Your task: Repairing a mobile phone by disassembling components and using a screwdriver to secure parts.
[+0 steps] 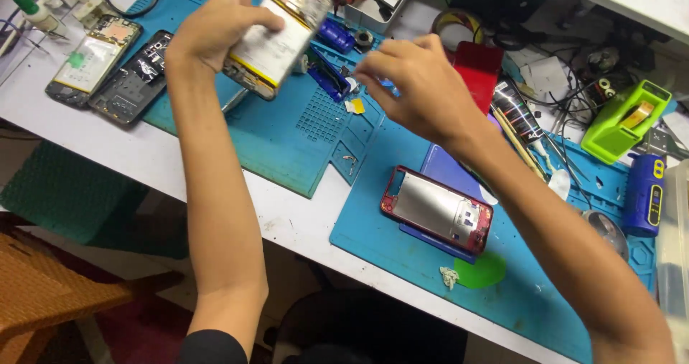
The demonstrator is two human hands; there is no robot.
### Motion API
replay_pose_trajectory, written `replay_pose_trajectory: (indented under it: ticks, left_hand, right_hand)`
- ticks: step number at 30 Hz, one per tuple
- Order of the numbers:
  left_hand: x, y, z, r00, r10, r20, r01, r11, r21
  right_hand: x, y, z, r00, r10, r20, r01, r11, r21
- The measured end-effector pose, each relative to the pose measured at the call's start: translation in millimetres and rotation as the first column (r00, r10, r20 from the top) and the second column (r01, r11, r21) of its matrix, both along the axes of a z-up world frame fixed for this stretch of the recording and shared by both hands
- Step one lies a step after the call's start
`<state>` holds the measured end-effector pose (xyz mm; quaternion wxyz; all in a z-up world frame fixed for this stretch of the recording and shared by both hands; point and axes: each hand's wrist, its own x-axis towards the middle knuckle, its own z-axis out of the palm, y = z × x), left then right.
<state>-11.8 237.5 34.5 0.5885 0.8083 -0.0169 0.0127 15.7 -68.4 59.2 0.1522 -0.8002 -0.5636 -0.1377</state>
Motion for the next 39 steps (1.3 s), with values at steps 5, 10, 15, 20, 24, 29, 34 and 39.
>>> replay_pose_trajectory:
  ticks: [5, 10, 15, 20, 24, 29, 34, 39]
  left_hand:
    - [1, 49, -32, 0.913, 0.400, -0.076, -0.406, 0.909, -0.093]
    - [1, 57, -35, 0.756, 0.624, -0.197, -0.648, 0.755, -0.095]
    - [2, 50, -30, 0.688, 0.703, -0.181, -0.717, 0.697, -0.018]
    - [1, 51, -29, 0.673, 0.733, -0.098, -0.739, 0.669, -0.081]
    - [-2, 44, -23, 0.684, 0.729, -0.023, -0.728, 0.680, -0.092]
    - [2, 25, -12, 0.830, 0.555, -0.050, -0.557, 0.821, -0.127]
    - [9, -22, 11, 0.986, 0.167, 0.026, -0.163, 0.979, -0.123]
    - [12, -104, 31, 0.978, -0.152, -0.144, 0.122, 0.972, -0.199]
  right_hand:
    - [40, 87, -23, 0.985, 0.041, -0.167, -0.018, 0.991, 0.133]
    - [65, 152, -50, 0.972, 0.031, -0.232, 0.009, 0.986, 0.167]
    - [70, 199, -70, 0.910, -0.214, -0.355, 0.166, 0.973, -0.161]
    - [68, 212, -80, 0.869, -0.248, -0.427, 0.210, 0.968, -0.136]
    - [64, 193, -66, 0.766, -0.106, -0.634, 0.229, 0.966, 0.116]
    - [71, 121, -43, 0.595, 0.056, -0.802, 0.157, 0.970, 0.185]
    - [28, 23, 1, 0.306, 0.020, -0.952, 0.200, 0.976, 0.084]
    - [-5, -75, 1, 0.438, -0.033, -0.899, 0.314, 0.942, 0.118]
